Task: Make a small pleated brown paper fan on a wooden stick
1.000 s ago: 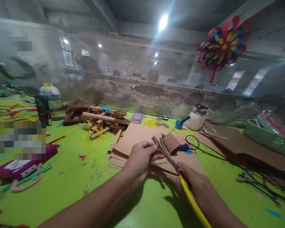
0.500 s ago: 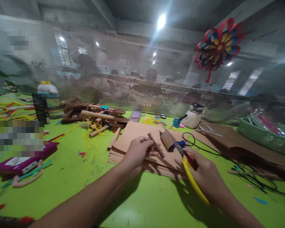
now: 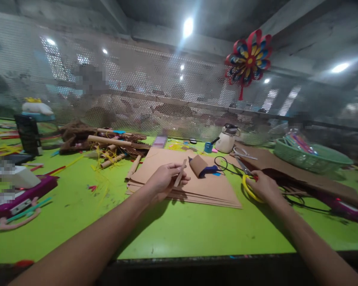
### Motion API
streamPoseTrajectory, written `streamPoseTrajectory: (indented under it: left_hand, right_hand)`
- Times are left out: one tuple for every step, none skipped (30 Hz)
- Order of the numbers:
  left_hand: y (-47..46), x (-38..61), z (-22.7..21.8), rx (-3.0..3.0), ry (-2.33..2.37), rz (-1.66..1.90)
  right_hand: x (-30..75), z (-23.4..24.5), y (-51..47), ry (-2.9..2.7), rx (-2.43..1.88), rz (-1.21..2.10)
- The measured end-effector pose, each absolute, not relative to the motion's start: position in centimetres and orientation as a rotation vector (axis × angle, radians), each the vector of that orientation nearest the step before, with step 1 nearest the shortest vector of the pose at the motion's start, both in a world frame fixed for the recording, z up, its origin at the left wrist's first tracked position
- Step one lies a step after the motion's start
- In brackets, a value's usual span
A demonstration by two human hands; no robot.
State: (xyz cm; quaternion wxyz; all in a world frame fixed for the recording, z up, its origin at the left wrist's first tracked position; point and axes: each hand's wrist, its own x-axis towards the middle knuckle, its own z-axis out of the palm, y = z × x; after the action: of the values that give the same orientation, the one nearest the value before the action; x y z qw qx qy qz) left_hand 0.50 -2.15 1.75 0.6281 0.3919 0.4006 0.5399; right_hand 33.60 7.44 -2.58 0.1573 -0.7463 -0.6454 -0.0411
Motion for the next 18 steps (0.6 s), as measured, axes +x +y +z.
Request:
streamPoseTrajectory:
  left_hand:
    - [-2.1,0.5,1.7,0.896,0.928,1.23]
    - [-2.0,0.5,1.6,0.901,0.94,1.227]
    - [-1.9,0.5,1.5,0.916,0.95,1.23]
    - [-1.8,0.5,1.4,0.938,0.955,1.236]
    - [-1.7,0.4,1.3,0.962,0.957,1.244]
    - [-1.6,0.4,1.2,0.986,0.959,1.249]
    - [-1.6,0.3,1.2,1.005,0.965,1.249]
    - [-1.6,0.2,1.1,1.021,0.976,1.245]
    - [-1.7,0.2,1.0,1.035,0.986,1.231]
    - [-1.7,0.2,1.0,1.05,0.992,1.215]
    - [-1.7,0.2,1.0,1.065,0.993,1.193]
    - [-1.8,0.2,1.0,1.08,0.99,1.171]
    - [-1.8,0.3,1.0,1.093,0.983,1.147]
    - [-1.9,0.4,1.0,1.107,0.973,1.121]
    - [-1.9,0.5,1.0,1.123,0.962,1.092]
    - [-2.0,0.6,1.1,1.14,0.95,1.062]
    - [-2.0,0.7,1.1,1.16,0.934,1.029]
    - [-2.0,0.7,1.1,1.18,0.916,0.998]
  right_hand:
    - [33.8,-2.9,7.7,-1.86,-2.16,-0.107]
    - [34.0,-3.2,7.8,-1.874,-2.178,-0.103]
    - [34.0,-3.4,7.9,-1.89,-2.19,-0.105]
    - [33.9,-3.5,7.9,-1.905,-2.196,-0.115]
    - [33.8,-3.5,7.8,-1.917,-2.201,-0.132]
    - [33.7,-3.5,7.6,-1.927,-2.206,-0.163]
    - [33.5,-3.4,7.4,-1.928,-2.209,-0.214]
    - [33.3,-3.1,7.0,-1.918,-2.2,-0.286]
    - [33.0,-2.7,6.6,-1.898,-2.172,-0.369]
    - [32.6,-2.2,6.1,-1.875,-2.117,-0.443]
    - [32.1,-1.5,5.5,-1.859,-2.026,-0.489]
    - [31.3,-0.7,4.8,-1.858,-1.911,-0.476]
    - [30.4,0.2,4.1,-1.891,-1.769,-0.401]
    - [29.2,1.1,3.4,-1.96,-1.612,-0.256]
    - [28.0,2.0,2.7,-2.029,-1.455,-0.072]
    - [26.6,2.8,2.0,-2.1,-1.296,0.108]
    - [25.1,3.5,1.5,-2.165,-1.148,0.264]
    - [23.8,4.1,1.1,-2.227,-1.023,0.394]
